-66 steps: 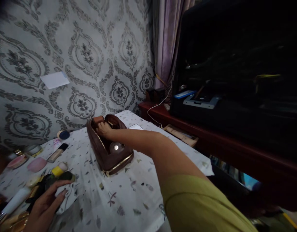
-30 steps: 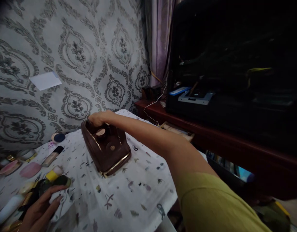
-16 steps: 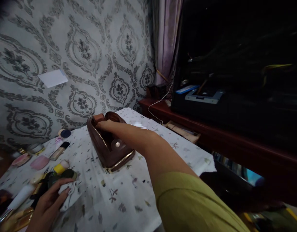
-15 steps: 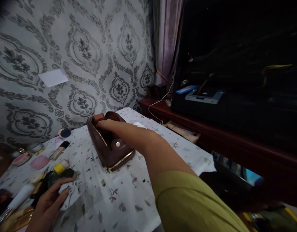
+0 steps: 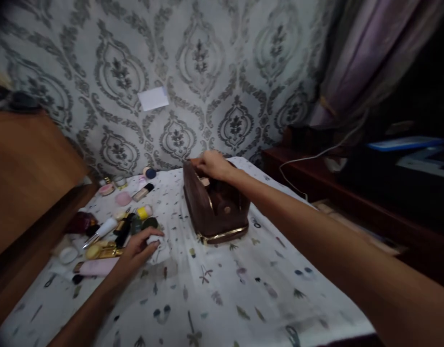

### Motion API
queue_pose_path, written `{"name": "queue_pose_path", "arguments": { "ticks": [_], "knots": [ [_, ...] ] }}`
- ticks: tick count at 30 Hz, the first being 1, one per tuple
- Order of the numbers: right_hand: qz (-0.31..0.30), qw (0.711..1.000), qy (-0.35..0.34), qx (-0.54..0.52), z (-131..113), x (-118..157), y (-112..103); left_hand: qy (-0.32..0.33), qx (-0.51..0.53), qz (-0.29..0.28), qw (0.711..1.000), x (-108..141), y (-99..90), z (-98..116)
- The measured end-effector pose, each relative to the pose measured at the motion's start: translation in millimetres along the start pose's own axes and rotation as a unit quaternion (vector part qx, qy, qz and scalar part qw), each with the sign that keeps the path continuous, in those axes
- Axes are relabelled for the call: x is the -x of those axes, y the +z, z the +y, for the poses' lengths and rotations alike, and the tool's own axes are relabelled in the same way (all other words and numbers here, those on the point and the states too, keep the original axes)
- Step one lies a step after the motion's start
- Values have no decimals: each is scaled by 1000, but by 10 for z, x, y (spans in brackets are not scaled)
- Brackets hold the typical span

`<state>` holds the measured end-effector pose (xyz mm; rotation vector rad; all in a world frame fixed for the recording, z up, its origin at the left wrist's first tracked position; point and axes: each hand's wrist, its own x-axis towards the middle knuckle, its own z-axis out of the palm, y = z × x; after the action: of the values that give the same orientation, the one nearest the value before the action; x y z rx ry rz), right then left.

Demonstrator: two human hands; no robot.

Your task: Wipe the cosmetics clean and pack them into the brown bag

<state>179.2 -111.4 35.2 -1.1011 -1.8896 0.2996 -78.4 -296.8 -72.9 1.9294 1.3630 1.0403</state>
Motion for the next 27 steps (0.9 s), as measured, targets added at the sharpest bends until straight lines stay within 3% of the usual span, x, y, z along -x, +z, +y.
{"name": "queue_pose_path", "arguments": {
  "ticks": [2,5,8,11,16,20,22,27],
  "knots": [
    [-29,999,-24,27,-148,71,-96,12,-2,-5,1000,0,5,-5],
    [0,997,-74,4,-456,389,-129,22,-1,-8,1000,-2,-1,-13],
    [-35,990,-113,-76,-746,806,40,28,6,-1,1000,-4,-14,-14],
    [-91,982,-109,-128,-881,1128,353,23,21,22,999,-5,-22,-10],
    [-84,956,42,-279,-816,1345,932,6,53,77,996,-12,-45,27],
    [-58,887,224,-399,-737,1349,1362,5,83,111,990,-26,-80,59],
    [-56,876,249,-411,-713,1329,1551,-4,90,123,988,-33,-96,57],
    [-53,883,229,-407,-667,1306,1867,-29,113,135,984,-41,-120,-1]
  ]
}}
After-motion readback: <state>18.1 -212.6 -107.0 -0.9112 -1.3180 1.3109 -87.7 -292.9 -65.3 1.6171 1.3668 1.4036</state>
